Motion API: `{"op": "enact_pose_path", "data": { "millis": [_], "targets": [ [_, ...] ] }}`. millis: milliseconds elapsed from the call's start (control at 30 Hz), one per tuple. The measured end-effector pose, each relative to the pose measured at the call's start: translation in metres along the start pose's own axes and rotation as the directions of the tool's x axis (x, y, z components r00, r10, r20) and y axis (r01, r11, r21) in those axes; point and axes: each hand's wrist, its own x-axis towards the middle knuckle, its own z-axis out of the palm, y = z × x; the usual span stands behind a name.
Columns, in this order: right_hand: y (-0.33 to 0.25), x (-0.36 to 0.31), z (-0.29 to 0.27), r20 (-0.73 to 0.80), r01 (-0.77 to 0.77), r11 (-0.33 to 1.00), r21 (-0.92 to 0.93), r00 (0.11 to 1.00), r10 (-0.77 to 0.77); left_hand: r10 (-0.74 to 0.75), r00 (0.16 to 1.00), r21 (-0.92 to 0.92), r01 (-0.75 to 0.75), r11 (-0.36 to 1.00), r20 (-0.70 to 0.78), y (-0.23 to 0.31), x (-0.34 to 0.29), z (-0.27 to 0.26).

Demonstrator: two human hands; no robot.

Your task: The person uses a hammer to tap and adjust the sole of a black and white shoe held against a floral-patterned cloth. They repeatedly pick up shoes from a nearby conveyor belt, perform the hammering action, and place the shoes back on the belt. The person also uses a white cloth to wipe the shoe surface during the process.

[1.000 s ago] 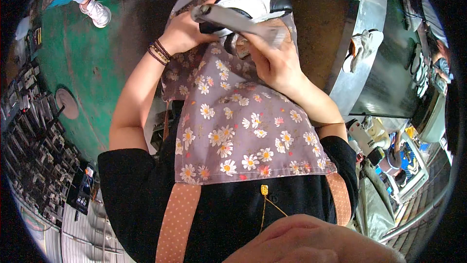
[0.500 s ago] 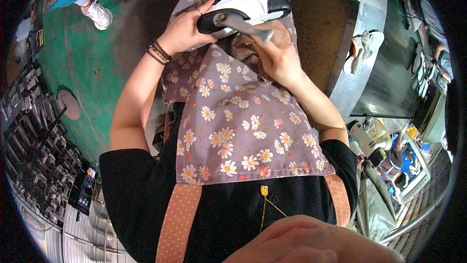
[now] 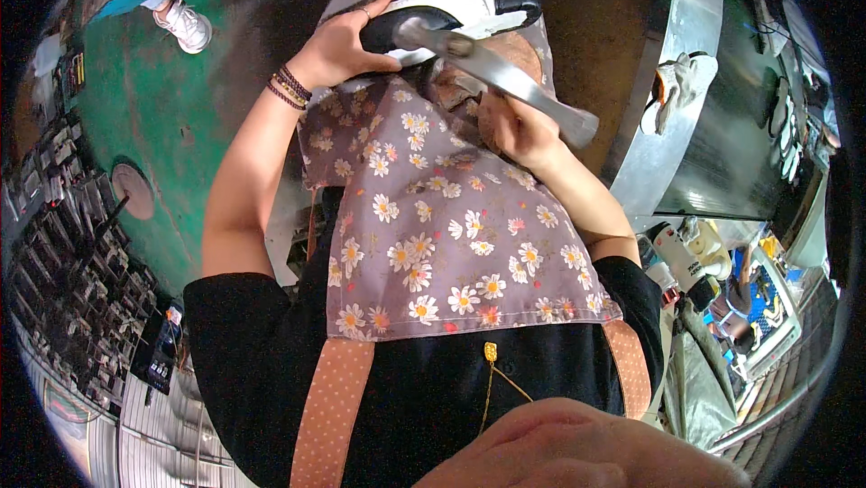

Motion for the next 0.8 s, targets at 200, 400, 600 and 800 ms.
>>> {"op": "enact_pose_path", "data": {
  "millis": [200,400,600,800],
  "targets": [
    [0.015,0.004,-0.011,0.274,-0.069,0.975,-0.210,0.953,0.127,-0.247,0.962,-0.012,0.250,0.968,0.116,0.012,0.000,-0.002],
    [-0.015,0.024,-0.019,0.008,-0.015,0.997,-0.079,1.000,0.016,0.088,0.991,-0.134,-0.074,0.988,0.102,-0.008,-0.001,-0.007],
    [-0.010,0.040,-0.018,0.224,-0.148,0.979,-0.143,0.958,0.178,-0.068,0.991,-0.069,0.077,0.995,0.118,0.006,-0.005,-0.004],
    [-0.010,0.034,-0.010,0.209,-0.098,0.978,-0.183,0.968,0.136,0.046,0.999,-0.030,-0.045,0.999,0.026,0.005,-0.007,0.002]
  ]
}}
